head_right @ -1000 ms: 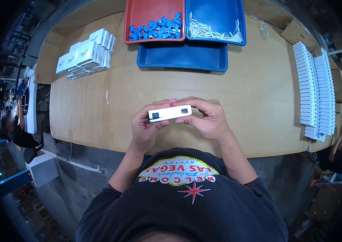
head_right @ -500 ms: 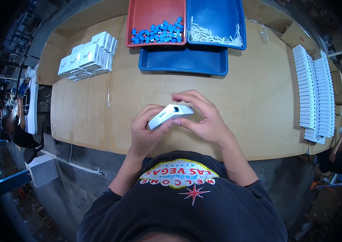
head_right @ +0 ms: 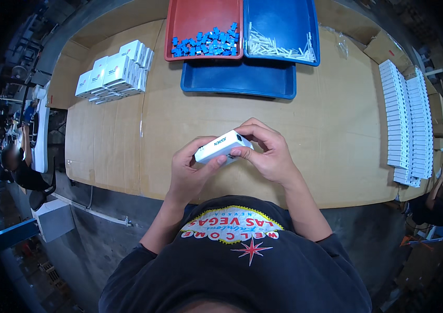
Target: The person is assembling and packaging small electronic components into white boxes.
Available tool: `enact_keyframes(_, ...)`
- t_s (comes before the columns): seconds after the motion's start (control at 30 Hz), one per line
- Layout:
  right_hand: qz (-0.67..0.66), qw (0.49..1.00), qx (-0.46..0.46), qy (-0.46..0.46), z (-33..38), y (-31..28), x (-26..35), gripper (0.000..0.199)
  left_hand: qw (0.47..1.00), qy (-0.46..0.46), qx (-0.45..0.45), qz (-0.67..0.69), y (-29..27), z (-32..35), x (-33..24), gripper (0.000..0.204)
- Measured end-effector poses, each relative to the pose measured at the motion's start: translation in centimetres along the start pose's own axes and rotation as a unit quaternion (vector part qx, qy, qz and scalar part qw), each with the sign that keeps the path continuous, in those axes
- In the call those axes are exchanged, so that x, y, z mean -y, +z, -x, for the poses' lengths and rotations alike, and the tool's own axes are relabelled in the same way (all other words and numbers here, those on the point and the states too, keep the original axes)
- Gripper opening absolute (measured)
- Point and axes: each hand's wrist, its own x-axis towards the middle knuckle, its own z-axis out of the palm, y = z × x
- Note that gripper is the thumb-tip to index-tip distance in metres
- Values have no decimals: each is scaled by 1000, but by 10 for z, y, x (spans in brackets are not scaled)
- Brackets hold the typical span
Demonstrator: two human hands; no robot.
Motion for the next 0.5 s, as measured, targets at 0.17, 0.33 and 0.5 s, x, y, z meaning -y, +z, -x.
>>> enact_keyframes(0.17,3,997,34,-73,-1,-14,-12,33,911,-184,-36,369,1,0,16,55)
enact_keyframes(0.33,-27,996,63,-58,-3,-10,-1,41,832,-270,70,480,-12,-4,25,48)
enact_keyframes(0.5,3,988,-61,139,-3,-13,-13,52,898,-196,-77,386,-2,-11,28,37)
